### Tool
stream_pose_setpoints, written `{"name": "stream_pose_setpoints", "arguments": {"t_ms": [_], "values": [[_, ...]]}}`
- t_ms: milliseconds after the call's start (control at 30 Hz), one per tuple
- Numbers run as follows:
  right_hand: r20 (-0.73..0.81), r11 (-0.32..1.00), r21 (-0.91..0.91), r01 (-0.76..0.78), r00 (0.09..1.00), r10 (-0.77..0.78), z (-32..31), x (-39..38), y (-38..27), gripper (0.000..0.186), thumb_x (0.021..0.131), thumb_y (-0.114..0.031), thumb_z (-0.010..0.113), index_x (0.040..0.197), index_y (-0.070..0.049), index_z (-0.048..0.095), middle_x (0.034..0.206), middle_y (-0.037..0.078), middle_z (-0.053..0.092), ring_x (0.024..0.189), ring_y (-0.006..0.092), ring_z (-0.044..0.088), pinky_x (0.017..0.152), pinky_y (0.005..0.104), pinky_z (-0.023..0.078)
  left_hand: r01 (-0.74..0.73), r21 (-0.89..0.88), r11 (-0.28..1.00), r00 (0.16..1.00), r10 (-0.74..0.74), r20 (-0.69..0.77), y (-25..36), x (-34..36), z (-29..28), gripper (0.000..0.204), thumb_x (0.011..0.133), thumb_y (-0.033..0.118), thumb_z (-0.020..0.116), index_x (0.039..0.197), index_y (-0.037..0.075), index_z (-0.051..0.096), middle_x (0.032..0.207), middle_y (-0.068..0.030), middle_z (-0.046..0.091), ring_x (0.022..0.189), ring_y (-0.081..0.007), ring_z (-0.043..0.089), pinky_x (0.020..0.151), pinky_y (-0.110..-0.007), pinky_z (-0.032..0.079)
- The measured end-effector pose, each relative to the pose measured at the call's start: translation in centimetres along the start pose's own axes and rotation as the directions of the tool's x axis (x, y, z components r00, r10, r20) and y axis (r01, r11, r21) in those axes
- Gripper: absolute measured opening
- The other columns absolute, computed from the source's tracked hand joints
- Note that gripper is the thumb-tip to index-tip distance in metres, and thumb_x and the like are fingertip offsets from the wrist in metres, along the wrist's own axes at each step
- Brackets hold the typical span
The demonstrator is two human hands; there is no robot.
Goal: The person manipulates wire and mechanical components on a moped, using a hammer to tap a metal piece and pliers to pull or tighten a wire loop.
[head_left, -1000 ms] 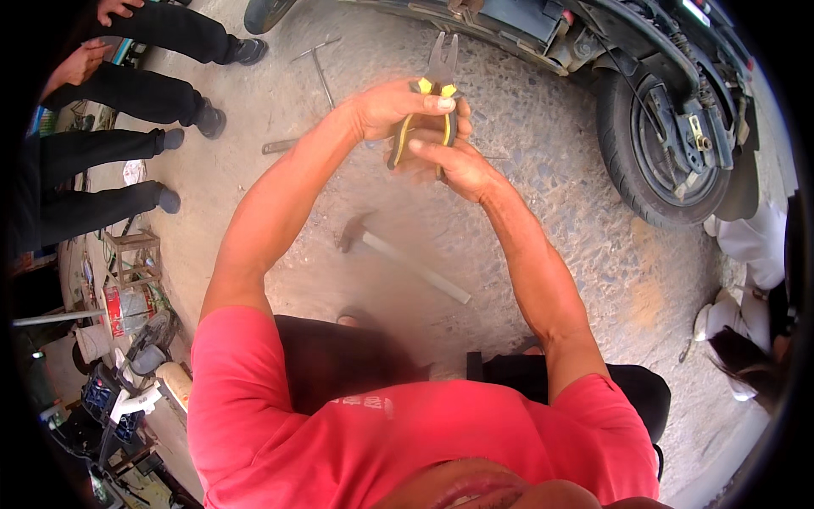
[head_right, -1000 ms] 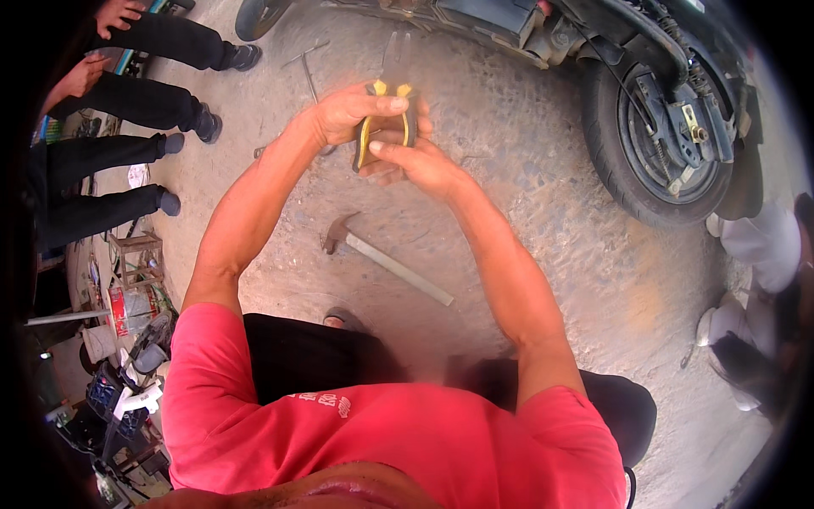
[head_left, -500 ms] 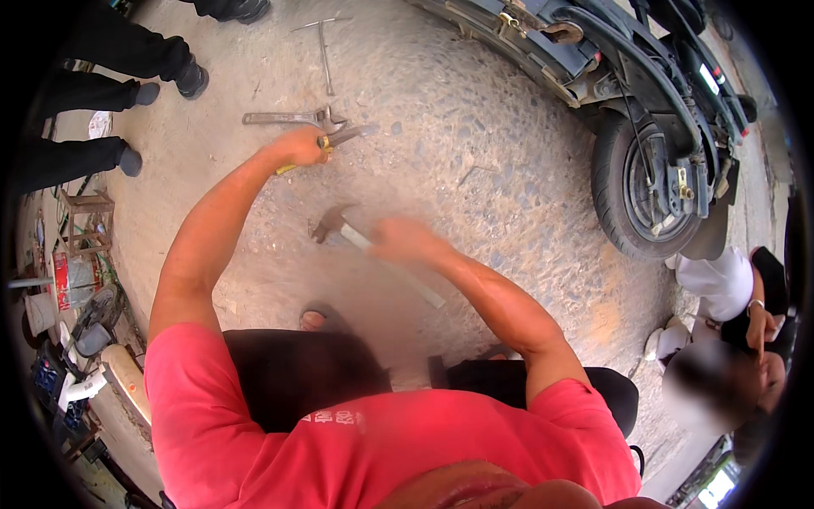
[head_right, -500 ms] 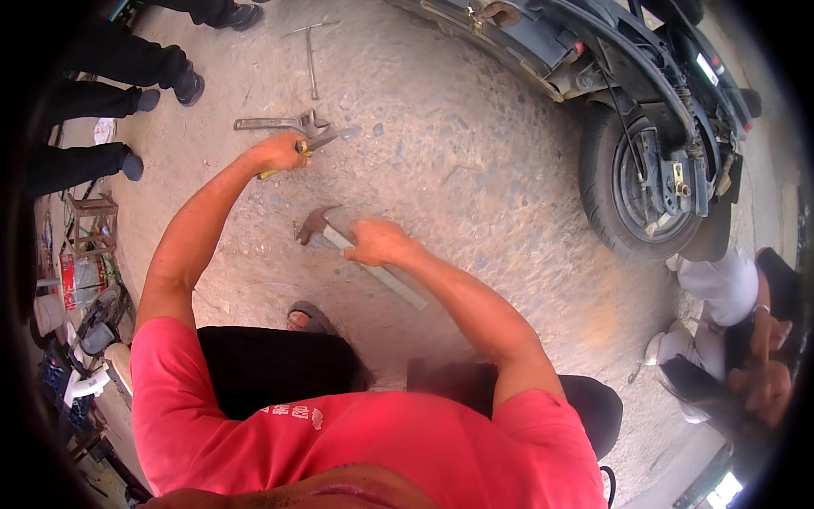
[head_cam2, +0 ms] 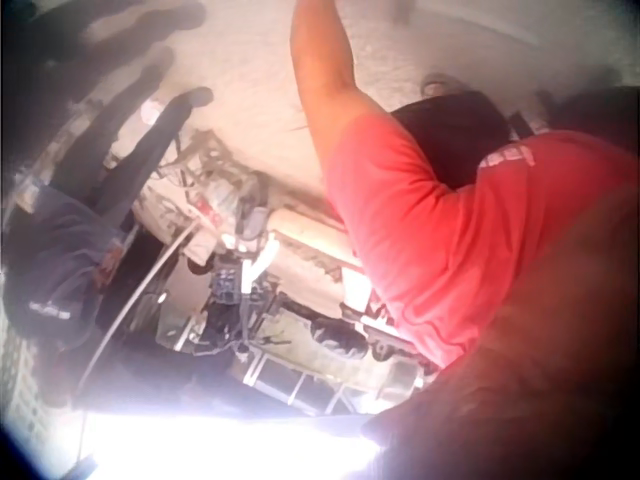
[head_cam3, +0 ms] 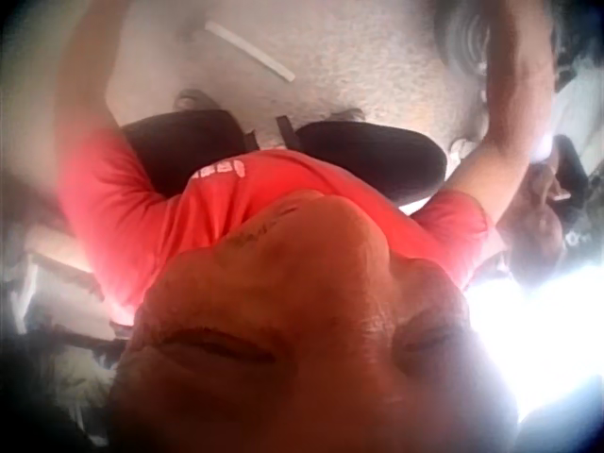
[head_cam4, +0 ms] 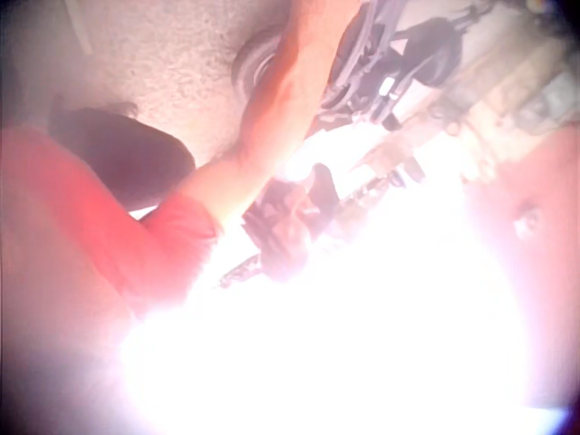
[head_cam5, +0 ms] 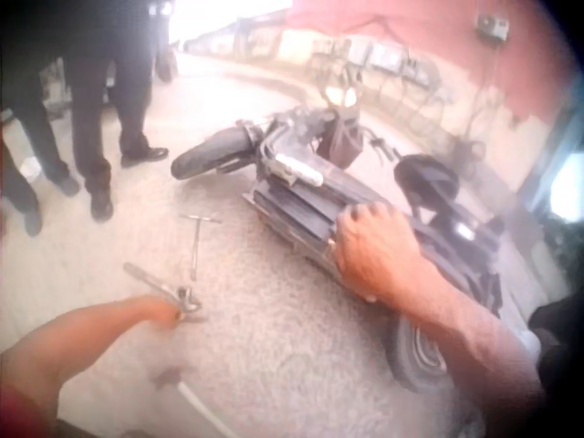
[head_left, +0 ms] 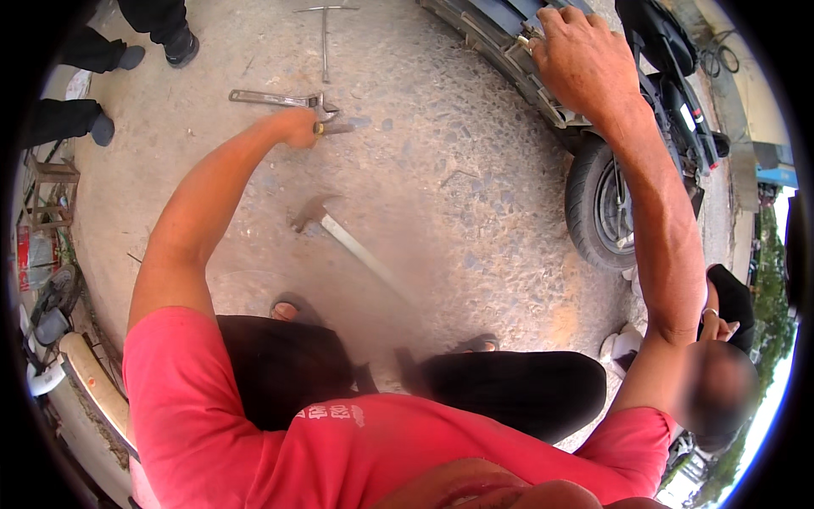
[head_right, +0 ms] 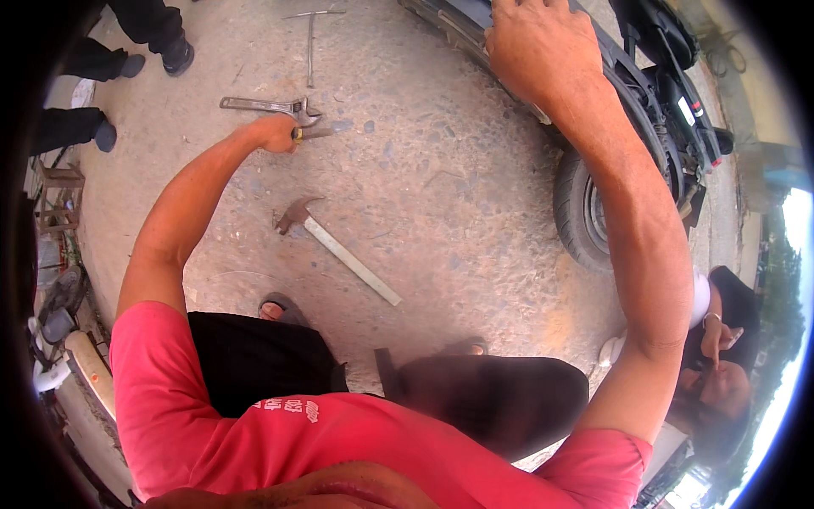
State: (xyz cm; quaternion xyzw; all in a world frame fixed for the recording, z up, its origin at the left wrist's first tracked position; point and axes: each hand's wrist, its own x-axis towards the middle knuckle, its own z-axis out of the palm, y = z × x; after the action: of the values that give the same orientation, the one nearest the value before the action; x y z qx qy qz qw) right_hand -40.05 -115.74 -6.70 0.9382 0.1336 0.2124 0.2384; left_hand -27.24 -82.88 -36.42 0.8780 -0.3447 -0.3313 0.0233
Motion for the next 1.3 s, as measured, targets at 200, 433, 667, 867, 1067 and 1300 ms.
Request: {"name": "stream_pose_setpoints", "arguments": {"t_ms": [200, 433, 667, 867, 1067, 1300], "values": [[0.487, 0.988, -0.029, -0.149, 0.862, 0.144, -0.2, 0.2, 0.8, 0.038, 0.101, -0.035, 0.048, 0.102, -0.001, 0.065, 0.094, 0.025, 0.071, 0.091, 0.0440, 0.068, 0.082, 0.0531, 0.053, -0.002, -0.045, 0.999, 1.000, 0.002, -0.002, 0.4, 0.0, -0.5, 0.034, 0.075, 0.024, 0.072, 0.100, 0.001, 0.070, 0.097, -0.0239, 0.071, 0.093, -0.0395, 0.068, 0.081, -0.048, 0.052], [0.399, 0.977, -0.056, -0.207, 0.892, 0.212, 0.3, -3.5, 1.4, 0.031, 0.100, -0.029, 0.047, 0.100, 0.000, 0.059, 0.084, 0.025, 0.071, 0.079, 0.0422, 0.070, 0.073, 0.0515, 0.055, 0.000, -0.055, 0.998, 1.000, 0.001, 0.010, -1.3, -1.4, -0.5, 0.035, 0.077, 0.025, 0.072, 0.102, 0.001, 0.071, 0.099, -0.0227, 0.071, 0.094, -0.0377, 0.068, 0.081, -0.046, 0.053], [0.352, 0.983, -0.023, -0.184, 0.919, 0.180, 2.0, -5.3, 2.9, 0.026, 0.102, -0.030, 0.047, 0.102, -0.006, 0.052, 0.072, 0.022, 0.069, 0.068, 0.0428, 0.068, 0.063, 0.0532, 0.054, 0.001, -0.089, 0.996, 1.000, -0.001, 0.000, -2.0, -2.5, -0.7, 0.034, 0.078, 0.024, 0.074, 0.104, 0.003, 0.069, 0.098, -0.0200, 0.071, 0.095, -0.0348, 0.067, 0.083, -0.045, 0.051], [0.330, 0.975, 0.052, -0.215, 0.925, 0.186, 2.9, -6.8, 3.9, 0.022, 0.102, -0.029, 0.046, 0.108, -0.009, 0.053, 0.075, 0.020, 0.069, 0.071, 0.0407, 0.068, 0.063, 0.0523, 0.053, -0.008, -0.116, 0.993, 1.000, 0.005, -0.031, -2.0, -3.1, -0.6, 0.033, 0.077, 0.024, 0.074, 0.101, 0.003, 0.068, 0.098, -0.0203, 0.071, 0.094, -0.0363, 0.067, 0.083, -0.046, 0.051], [0.281, 0.962, 0.140, -0.234, 0.941, 0.188, 4.7, -8.4, 5.5, 0.023, 0.102, -0.030, 0.047, 0.111, -0.010, 0.055, 0.077, 0.020, 0.070, 0.072, 0.0400, 0.068, 0.065, 0.0514, 0.052, -0.001, -0.092, 0.996, 1.000, 0.001, -0.006, -1.3, -3.9, -1.2, 0.036, 0.078, 0.027, 0.072, 0.105, 0.004, 0.072, 0.104, -0.0221, 0.071, 0.098, -0.0368, 0.067, 0.084, -0.046, 0.053], [0.235, 0.962, 0.183, -0.205, 0.959, 0.159, 5.9, -9.1, 6.3, 0.022, 0.102, -0.030, 0.048, 0.111, -0.011, 0.056, 0.075, 0.018, 0.069, 0.072, 0.0386, 0.069, 0.064, 0.0498, 0.053, -0.005, -0.051, 0.999, 1.000, 0.004, -0.007, -1.7, -3.8, -0.5, 0.033, 0.076, 0.027, 0.072, 0.098, 0.001, 0.072, 0.096, -0.0241, 0.071, 0.090, -0.0381, 0.068, 0.081, -0.047, 0.052]]}}
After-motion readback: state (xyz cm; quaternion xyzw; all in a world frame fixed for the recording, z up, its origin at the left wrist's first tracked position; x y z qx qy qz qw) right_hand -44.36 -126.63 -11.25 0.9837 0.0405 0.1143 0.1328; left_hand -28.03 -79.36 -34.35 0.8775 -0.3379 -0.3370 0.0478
